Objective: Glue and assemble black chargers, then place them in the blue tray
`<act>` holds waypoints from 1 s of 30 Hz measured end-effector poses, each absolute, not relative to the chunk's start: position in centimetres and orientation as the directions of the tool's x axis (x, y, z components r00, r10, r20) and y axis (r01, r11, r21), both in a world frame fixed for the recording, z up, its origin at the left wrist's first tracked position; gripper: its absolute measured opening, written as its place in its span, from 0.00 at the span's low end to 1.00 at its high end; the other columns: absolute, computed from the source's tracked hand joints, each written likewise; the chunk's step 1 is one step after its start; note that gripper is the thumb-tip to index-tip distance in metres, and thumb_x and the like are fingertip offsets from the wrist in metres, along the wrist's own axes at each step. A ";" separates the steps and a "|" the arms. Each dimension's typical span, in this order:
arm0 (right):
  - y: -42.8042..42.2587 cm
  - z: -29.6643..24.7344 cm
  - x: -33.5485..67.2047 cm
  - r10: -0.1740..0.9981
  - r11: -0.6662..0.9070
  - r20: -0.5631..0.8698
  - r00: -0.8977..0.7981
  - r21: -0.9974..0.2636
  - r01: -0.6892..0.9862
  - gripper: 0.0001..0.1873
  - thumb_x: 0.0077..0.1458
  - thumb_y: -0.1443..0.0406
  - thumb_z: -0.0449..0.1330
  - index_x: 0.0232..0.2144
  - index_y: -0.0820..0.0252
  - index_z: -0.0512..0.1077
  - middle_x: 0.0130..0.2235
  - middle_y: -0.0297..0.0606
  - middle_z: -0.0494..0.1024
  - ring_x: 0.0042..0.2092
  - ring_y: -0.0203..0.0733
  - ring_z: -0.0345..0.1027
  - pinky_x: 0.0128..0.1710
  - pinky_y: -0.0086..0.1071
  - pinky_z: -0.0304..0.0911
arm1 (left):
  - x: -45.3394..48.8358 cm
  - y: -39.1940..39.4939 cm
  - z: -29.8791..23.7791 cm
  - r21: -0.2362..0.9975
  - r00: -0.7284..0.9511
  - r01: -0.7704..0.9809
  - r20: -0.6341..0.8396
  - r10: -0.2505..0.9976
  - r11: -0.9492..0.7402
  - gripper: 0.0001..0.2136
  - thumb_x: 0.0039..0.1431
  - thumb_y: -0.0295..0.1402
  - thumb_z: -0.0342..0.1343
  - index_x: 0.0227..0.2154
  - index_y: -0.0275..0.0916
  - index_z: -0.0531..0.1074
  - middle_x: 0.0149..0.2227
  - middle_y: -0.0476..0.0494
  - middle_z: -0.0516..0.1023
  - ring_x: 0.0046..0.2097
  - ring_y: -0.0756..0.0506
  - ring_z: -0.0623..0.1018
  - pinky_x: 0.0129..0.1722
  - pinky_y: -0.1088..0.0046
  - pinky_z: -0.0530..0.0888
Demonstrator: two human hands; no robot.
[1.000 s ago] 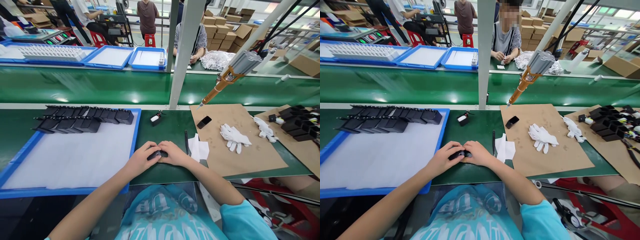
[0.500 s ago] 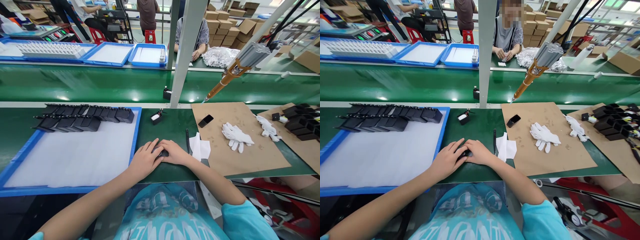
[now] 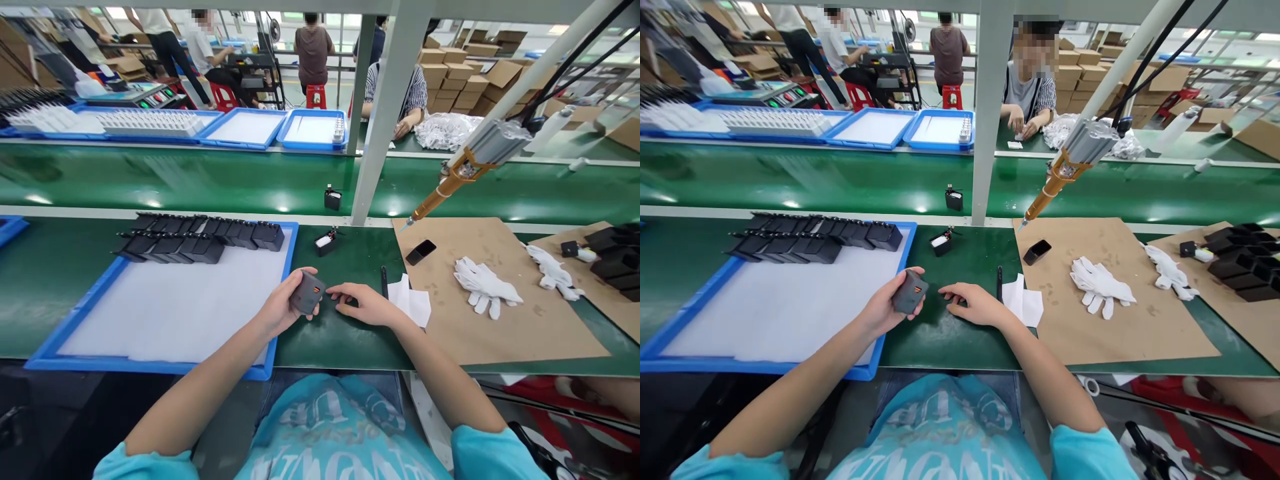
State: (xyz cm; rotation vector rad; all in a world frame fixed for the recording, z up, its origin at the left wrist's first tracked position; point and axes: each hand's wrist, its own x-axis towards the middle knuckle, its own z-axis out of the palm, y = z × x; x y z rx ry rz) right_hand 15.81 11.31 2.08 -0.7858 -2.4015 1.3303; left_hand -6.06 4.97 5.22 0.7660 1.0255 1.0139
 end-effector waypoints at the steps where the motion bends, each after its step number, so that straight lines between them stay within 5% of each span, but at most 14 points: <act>1: 11.3 2.0 15.8 0.577 0.447 0.007 -0.817 -0.839 0.309 0.19 0.58 0.66 0.57 0.53 0.57 0.69 0.46 0.40 0.77 0.40 0.38 0.73 0.44 0.35 0.68 | -6.1 5.0 5.4 0.857 0.190 -0.359 -0.321 0.928 0.370 0.23 0.59 0.54 0.49 0.48 0.42 0.61 0.28 0.48 0.73 0.23 0.47 0.75 0.19 0.73 0.68; 10: 11.0 2.3 15.7 0.558 0.501 0.037 -0.829 -0.811 0.301 0.15 0.61 0.64 0.55 0.50 0.56 0.72 0.45 0.41 0.76 0.39 0.38 0.72 0.44 0.36 0.69 | -6.4 4.5 6.2 0.900 0.158 -0.351 -0.214 0.964 0.257 0.23 0.58 0.56 0.46 0.45 0.43 0.61 0.25 0.51 0.67 0.22 0.49 0.70 0.22 0.72 0.66; 12: 10.9 2.5 15.7 0.567 0.492 0.028 -0.824 -0.813 0.311 0.15 0.61 0.64 0.55 0.50 0.56 0.72 0.45 0.41 0.76 0.40 0.39 0.72 0.43 0.36 0.69 | -7.2 4.3 6.2 0.970 0.089 -0.151 -0.178 0.980 0.190 0.22 0.60 0.55 0.45 0.45 0.43 0.62 0.27 0.50 0.70 0.26 0.48 0.72 0.26 0.70 0.68; 14: 10.9 2.5 15.7 0.573 0.483 0.019 -0.819 -0.815 0.319 0.15 0.61 0.63 0.54 0.49 0.55 0.72 0.46 0.40 0.76 0.40 0.39 0.72 0.43 0.36 0.69 | -8.7 4.4 6.0 0.969 -0.025 0.229 -0.090 0.996 0.093 0.19 0.63 0.51 0.46 0.46 0.43 0.64 0.32 0.47 0.73 0.32 0.45 0.75 0.32 0.68 0.71; 17: 10.9 2.4 15.6 0.575 0.486 0.015 -0.818 -0.810 0.327 0.15 0.62 0.62 0.54 0.50 0.53 0.72 0.45 0.41 0.76 0.39 0.39 0.72 0.42 0.37 0.70 | -12.6 5.6 5.1 0.573 -0.163 0.819 0.193 0.968 0.024 0.17 0.64 0.46 0.47 0.48 0.39 0.67 0.38 0.39 0.76 0.43 0.38 0.75 0.44 0.59 0.69; 19: 10.9 2.3 15.6 0.577 0.482 0.009 -0.816 -0.811 0.332 0.15 0.61 0.62 0.54 0.49 0.53 0.72 0.45 0.41 0.76 0.38 0.40 0.72 0.42 0.38 0.70 | -15.7 6.8 4.5 0.221 -0.176 0.969 0.320 0.931 0.108 0.18 0.64 0.43 0.46 0.48 0.35 0.69 0.40 0.33 0.76 0.47 0.34 0.72 0.48 0.54 0.64; 21: 10.9 2.1 15.6 0.583 0.467 -0.003 -0.813 -0.817 0.338 0.15 0.61 0.62 0.54 0.49 0.52 0.73 0.45 0.41 0.76 0.38 0.40 0.72 0.41 0.37 0.70 | -18.4 8.1 3.9 0.016 -0.175 0.983 0.353 0.919 0.181 0.20 0.65 0.42 0.44 0.49 0.33 0.69 0.39 0.30 0.76 0.48 0.32 0.70 0.48 0.54 0.62; 30: 13.2 4.7 14.5 0.661 0.457 -0.028 -0.750 -0.777 0.432 0.18 0.60 0.63 0.54 0.53 0.55 0.69 0.46 0.41 0.77 0.37 0.38 0.72 0.37 0.35 0.71 | -22.7 9.6 2.7 0.001 -0.267 0.953 0.470 0.841 0.302 0.23 0.65 0.39 0.44 0.60 0.34 0.62 0.58 0.23 0.64 0.57 0.28 0.63 0.51 0.50 0.58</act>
